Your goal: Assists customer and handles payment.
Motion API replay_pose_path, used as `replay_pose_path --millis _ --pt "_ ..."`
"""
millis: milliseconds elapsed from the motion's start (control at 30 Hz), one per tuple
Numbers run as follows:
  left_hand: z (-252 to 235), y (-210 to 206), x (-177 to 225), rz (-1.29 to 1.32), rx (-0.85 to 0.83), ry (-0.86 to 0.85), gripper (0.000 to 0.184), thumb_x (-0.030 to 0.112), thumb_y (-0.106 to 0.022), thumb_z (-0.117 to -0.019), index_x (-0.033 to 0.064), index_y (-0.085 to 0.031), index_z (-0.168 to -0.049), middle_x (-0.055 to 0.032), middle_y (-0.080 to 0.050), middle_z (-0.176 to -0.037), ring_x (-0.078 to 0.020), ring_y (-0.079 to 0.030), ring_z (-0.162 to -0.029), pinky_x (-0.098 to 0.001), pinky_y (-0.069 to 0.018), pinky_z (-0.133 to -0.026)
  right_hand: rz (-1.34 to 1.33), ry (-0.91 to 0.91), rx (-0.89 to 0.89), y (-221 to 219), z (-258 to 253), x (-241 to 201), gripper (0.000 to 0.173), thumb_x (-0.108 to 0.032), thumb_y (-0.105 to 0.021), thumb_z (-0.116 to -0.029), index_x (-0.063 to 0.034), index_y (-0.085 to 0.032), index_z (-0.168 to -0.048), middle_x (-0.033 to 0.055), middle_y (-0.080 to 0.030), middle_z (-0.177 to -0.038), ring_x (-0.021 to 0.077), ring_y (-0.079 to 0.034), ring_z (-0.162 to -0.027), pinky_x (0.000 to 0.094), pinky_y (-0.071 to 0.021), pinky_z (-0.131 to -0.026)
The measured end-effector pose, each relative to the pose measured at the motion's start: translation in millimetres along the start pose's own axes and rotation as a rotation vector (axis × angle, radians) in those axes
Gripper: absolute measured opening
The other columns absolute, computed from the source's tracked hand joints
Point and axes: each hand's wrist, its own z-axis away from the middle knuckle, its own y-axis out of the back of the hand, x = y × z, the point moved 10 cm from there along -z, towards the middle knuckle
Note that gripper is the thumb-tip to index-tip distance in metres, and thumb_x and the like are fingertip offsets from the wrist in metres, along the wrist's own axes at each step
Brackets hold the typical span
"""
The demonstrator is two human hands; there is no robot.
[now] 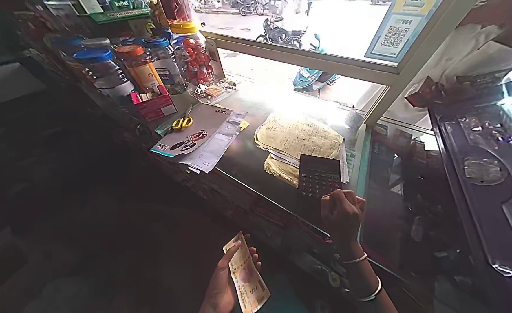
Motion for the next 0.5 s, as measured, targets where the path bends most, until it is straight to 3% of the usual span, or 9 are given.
replay_pose_path --millis 100,200,300,367,433,500 --pt "11 -4 -1 -0.043 -0.011 -0.019 0.038 0.025 -0.036 -0.1082 0.0055 -0.058 -0.132 -0.0147 -0.073 -0.096 -0.0259 -0.075 -0.084 -0.0413 -0.0637 -0.079 -0.07 0.078 0.071 9 2 -7 0.027 -0.023 -0.054 -0.0892 -0.0085 -0.059 -0.066 0.0073 -0.058 -0.065 0.0242 -0.057 -0.071 0.0409 -0.0399 -0.08" --pt "41 0 -3 -0.088 0.01 -0.094 0.036 0.022 -0.039 -0.1075 0.0069 -0.059 -0.133 -0.0131 -0.074 -0.095 -0.0242 -0.076 -0.084 -0.0396 -0.0635 -0.081 -0.214 0.213 0.087 19 13 -18 0.029 -0.024 -0.054 -0.094 -0.011 -0.059 -0.068 0.0054 -0.063 -0.068 0.0227 -0.061 -0.079 0.0388 -0.0411 -0.087" --pt "79 23 -13 -0.112 0.129 -0.227 0.03 0.011 -0.043 -0.1054 0.0044 -0.059 -0.13 -0.0083 -0.072 -0.086 -0.0187 -0.073 -0.075 -0.0355 -0.0635 -0.074 -0.452 0.295 0.008 21 42 -36 0.027 -0.025 -0.057 -0.0954 -0.0109 -0.063 -0.073 0.005 -0.067 -0.076 0.0222 -0.063 -0.088 0.0378 -0.0436 -0.091" --pt "109 53 -29 -0.103 0.249 -0.316 0.026 0.005 -0.051 -0.1025 0.002 -0.061 -0.126 -0.0056 -0.068 -0.08 -0.0151 -0.07 -0.068 -0.0314 -0.0627 -0.068 -0.635 0.304 -0.154 14 83 -64 0.025 -0.024 -0.056 -0.0946 -0.011 -0.065 -0.075 0.0039 -0.07 -0.08 0.0204 -0.064 -0.091 0.0356 -0.0467 -0.09" --pt "139 82 -51 -0.042 0.385 -0.385 0.021 0.003 -0.056 -0.1003 0.0006 -0.062 -0.12 -0.0056 -0.069 -0.076 -0.0149 -0.07 -0.066 -0.0304 -0.0618 -0.067 -0.805 0.272 -0.427 8 139 -101 0.02 -0.018 -0.061 -0.0885 -0.0023 -0.07 -0.079 0.0108 -0.07 -0.083 0.0234 -0.067 -0.085 0.0371 -0.0542 -0.08" --pt "179 113 -79 0.016 0.517 -0.477 0.018 0.005 -0.057 -0.1004 0.0 -0.062 -0.117 -0.0064 -0.071 -0.08 -0.0153 -0.071 -0.072 -0.03 -0.0607 -0.07 -0.982 0.273 -0.895 6 217 -150 0.026 -0.017 -0.067 -0.0918 0.0072 -0.07 -0.1 0.0163 -0.071 -0.089 0.0248 -0.071 -0.082 0.0409 -0.0596 -0.076"
